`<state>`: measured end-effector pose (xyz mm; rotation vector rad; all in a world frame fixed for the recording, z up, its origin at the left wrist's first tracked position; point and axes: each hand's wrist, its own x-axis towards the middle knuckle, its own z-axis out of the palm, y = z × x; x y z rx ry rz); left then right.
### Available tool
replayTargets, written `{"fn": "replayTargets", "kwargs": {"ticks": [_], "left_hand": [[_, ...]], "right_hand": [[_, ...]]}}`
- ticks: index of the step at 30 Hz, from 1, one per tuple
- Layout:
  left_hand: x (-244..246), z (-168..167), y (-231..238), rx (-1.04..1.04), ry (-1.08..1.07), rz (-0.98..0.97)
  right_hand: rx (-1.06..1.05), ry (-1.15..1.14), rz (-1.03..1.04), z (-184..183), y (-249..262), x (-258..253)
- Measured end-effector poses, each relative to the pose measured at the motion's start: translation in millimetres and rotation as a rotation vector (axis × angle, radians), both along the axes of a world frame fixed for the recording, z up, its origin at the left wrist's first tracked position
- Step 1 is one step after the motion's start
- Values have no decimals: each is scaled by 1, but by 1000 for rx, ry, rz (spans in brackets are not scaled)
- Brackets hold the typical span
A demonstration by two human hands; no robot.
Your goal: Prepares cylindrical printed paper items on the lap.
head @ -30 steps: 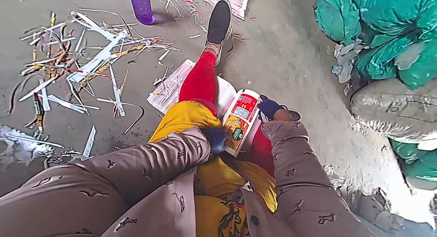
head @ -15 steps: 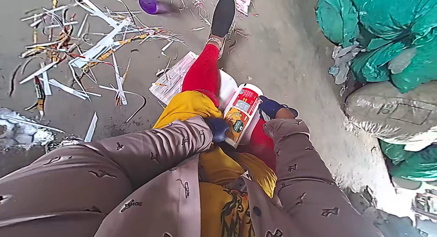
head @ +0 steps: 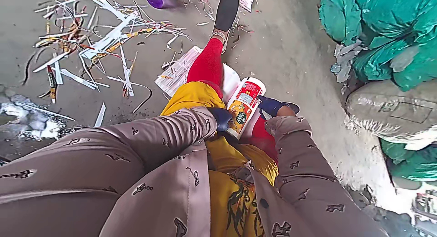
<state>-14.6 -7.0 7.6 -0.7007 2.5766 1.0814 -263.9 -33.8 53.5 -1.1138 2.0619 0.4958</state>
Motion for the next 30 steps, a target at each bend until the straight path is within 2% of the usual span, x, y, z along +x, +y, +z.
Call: {"fn": "replayTargets", "kwargs": {"ticks": [5,18,22,30], "left_hand": [[3,1,3,-22,30,-14],[14,9,10,-55,34,-10],[20,17,13,-15,68,22],[25,24,20,-85,38,-7]], "right_hand": [[29,50,149,4,11,14],[17,22,-7,4,52,45],[18,41,10,2,61,52],[44,30,24,-1,80,75]]}}
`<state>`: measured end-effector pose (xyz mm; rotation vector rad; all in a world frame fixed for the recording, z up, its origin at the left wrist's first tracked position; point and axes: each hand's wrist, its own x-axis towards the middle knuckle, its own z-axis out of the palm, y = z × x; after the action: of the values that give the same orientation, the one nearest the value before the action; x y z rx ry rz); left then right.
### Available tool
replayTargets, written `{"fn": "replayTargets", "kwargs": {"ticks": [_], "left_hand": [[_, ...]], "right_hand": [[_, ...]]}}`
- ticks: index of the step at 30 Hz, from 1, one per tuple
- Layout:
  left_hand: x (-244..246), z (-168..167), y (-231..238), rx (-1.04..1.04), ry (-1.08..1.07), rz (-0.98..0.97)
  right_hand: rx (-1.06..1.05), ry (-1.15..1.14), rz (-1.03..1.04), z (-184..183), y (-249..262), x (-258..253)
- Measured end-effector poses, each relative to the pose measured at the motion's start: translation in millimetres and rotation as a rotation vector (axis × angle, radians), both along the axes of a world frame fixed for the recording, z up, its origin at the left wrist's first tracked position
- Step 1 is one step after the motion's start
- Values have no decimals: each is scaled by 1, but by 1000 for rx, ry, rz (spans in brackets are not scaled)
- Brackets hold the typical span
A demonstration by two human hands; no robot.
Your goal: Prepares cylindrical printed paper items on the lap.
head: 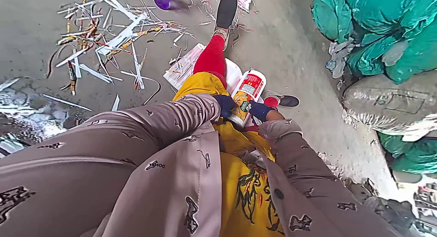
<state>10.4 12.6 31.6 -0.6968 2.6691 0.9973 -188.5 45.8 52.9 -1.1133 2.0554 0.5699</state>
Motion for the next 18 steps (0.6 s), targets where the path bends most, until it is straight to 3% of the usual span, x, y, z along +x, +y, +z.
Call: {"fn": "replayTargets", "kwargs": {"ticks": [3,6,9,13,18], "left_hand": [[1,0,0,-14,-26,16],[-1,-23,-6,-35,33,9],[-1,-10,-4,11,-29,5],[-6,-36,-7,-44,34,-4],[-2,-33,-6,-43,56,-14]], "right_hand": [[-19,-6,-20,-1,8,-2],[-31,-19,-54,-1,20,-1],[-21,-27,7,-3,31,0],[-10,-38,25,-6,40,2],[47,-12,80,-2,55,19]]}}
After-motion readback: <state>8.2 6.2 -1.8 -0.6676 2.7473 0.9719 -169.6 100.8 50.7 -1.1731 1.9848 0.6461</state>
